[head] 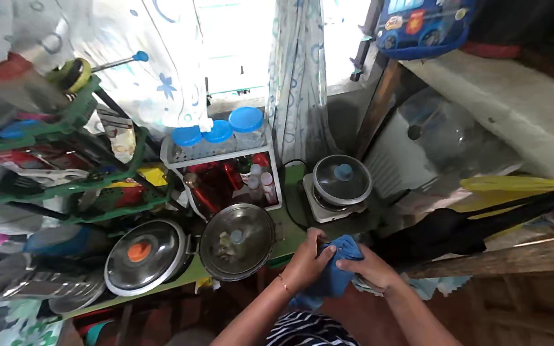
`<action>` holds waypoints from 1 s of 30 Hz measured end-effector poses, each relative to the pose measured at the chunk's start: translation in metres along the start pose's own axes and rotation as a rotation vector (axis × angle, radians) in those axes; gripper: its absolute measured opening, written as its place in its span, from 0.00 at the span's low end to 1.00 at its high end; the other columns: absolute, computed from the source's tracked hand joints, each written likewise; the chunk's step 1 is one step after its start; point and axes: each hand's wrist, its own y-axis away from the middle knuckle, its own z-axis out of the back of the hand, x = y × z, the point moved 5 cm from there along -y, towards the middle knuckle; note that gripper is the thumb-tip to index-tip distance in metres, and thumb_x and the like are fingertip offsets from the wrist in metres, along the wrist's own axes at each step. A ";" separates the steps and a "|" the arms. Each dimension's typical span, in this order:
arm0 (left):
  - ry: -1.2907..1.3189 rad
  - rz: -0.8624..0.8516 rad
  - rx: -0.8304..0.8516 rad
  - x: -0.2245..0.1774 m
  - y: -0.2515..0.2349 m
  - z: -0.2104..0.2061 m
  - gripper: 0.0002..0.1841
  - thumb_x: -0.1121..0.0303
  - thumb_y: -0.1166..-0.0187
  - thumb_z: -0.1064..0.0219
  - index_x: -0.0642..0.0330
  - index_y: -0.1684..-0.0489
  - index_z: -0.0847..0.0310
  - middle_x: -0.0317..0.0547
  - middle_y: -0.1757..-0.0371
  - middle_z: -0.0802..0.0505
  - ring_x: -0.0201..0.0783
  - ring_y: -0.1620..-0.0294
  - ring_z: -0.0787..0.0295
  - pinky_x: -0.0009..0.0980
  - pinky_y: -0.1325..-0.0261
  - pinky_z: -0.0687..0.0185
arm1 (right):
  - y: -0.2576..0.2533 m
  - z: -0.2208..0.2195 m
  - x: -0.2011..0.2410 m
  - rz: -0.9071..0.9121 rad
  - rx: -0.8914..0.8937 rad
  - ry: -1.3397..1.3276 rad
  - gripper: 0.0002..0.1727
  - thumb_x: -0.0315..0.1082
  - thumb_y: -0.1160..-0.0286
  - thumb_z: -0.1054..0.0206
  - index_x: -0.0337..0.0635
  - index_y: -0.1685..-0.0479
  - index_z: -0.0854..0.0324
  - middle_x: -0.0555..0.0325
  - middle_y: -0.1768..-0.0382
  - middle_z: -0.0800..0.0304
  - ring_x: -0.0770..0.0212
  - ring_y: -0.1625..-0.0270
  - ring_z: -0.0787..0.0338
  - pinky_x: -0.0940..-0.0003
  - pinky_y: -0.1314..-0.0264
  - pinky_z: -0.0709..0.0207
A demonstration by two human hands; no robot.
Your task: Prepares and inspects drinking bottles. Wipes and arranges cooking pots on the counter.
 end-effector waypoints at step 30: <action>-0.673 0.026 0.081 -0.091 -0.246 0.031 0.14 0.70 0.12 0.42 0.62 0.37 0.14 0.62 0.36 0.10 0.63 0.33 0.14 0.66 0.36 0.20 | 0.060 0.138 0.012 0.177 -0.693 -0.150 0.18 0.27 0.14 0.46 0.30 0.29 0.36 0.62 0.48 0.15 0.76 0.49 0.10 0.76 0.42 0.13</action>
